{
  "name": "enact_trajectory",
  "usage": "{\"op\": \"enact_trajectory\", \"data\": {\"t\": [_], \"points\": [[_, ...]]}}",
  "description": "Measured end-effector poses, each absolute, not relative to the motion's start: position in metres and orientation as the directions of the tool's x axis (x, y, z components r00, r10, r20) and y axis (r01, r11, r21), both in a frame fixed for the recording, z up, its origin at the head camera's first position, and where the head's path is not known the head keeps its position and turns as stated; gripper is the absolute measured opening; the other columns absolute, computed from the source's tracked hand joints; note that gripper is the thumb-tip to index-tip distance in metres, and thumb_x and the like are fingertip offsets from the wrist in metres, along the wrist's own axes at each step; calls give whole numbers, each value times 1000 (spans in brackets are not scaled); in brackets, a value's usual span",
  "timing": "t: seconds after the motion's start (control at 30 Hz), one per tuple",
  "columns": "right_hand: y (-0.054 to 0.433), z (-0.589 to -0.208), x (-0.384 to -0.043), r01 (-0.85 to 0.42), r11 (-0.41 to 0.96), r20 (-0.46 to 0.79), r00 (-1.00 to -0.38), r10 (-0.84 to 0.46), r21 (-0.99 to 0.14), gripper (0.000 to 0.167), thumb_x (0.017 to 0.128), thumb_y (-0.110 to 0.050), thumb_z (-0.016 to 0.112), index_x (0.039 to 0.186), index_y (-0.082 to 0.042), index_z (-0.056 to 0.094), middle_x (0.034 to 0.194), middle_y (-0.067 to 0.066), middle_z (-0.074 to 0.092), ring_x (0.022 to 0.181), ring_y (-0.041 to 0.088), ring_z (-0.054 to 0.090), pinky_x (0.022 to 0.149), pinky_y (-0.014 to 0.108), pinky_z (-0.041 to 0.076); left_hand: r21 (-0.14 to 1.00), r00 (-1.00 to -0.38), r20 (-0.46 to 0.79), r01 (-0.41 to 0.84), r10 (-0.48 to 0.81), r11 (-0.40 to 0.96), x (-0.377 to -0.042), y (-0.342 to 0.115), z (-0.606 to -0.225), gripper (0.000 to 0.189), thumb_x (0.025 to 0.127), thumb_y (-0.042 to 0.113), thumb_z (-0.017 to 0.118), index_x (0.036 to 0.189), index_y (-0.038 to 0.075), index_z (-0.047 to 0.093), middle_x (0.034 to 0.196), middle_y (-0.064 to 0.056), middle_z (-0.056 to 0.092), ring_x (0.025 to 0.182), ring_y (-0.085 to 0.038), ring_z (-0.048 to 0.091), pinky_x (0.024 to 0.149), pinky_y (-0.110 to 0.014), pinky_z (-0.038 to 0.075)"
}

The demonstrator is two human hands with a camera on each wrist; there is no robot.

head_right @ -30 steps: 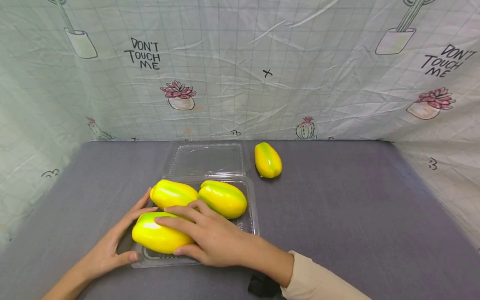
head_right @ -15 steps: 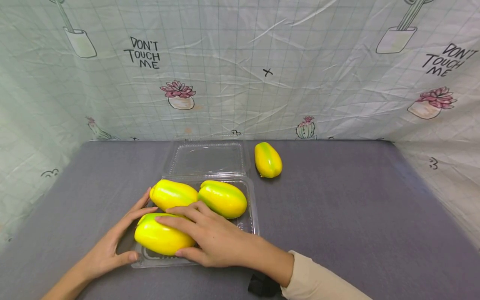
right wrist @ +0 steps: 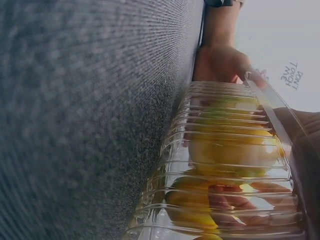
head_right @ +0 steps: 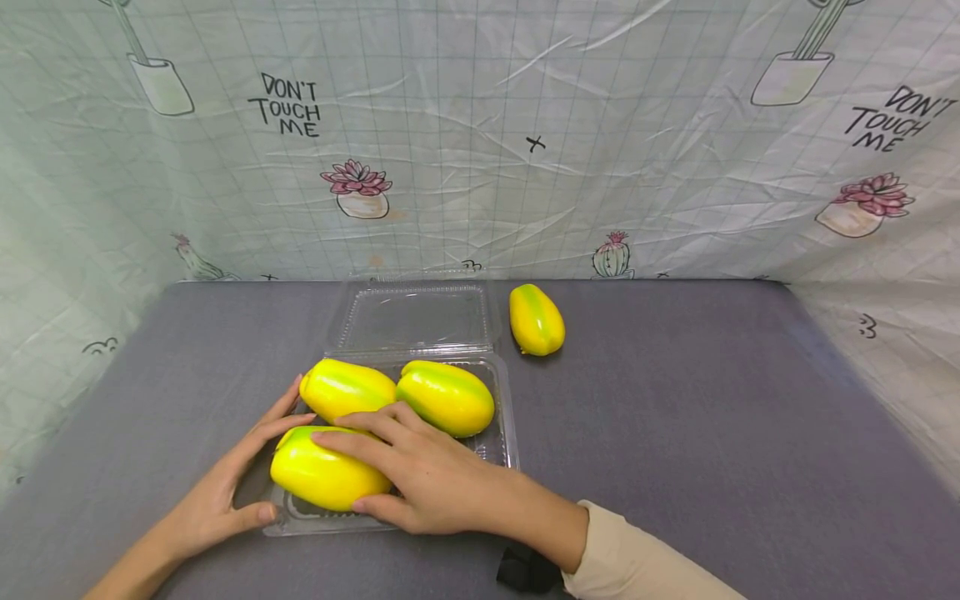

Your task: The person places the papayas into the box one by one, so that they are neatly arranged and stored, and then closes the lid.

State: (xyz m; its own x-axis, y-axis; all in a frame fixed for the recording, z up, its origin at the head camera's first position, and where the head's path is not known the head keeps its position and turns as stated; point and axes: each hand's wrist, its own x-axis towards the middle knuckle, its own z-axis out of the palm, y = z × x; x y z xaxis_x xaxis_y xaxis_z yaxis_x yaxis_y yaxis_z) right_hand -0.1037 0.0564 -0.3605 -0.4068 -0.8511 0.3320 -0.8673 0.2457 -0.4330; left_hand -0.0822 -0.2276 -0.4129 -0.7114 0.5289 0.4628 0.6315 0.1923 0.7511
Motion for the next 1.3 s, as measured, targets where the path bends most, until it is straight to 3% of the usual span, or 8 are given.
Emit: {"op": "enact_trajectory", "data": {"t": [1.3], "points": [[57,-362,-104,-870,238,332,-398,-855,-431,60,97,-32,56,150,-26,29,150,-6,32,125,11,34,102,30,33,748,-707,467,636,531,189,-82,-228,-414,73,87,35,68,142,-3,38,157,-23,8,143,-38,8,110,-21,12]]}}
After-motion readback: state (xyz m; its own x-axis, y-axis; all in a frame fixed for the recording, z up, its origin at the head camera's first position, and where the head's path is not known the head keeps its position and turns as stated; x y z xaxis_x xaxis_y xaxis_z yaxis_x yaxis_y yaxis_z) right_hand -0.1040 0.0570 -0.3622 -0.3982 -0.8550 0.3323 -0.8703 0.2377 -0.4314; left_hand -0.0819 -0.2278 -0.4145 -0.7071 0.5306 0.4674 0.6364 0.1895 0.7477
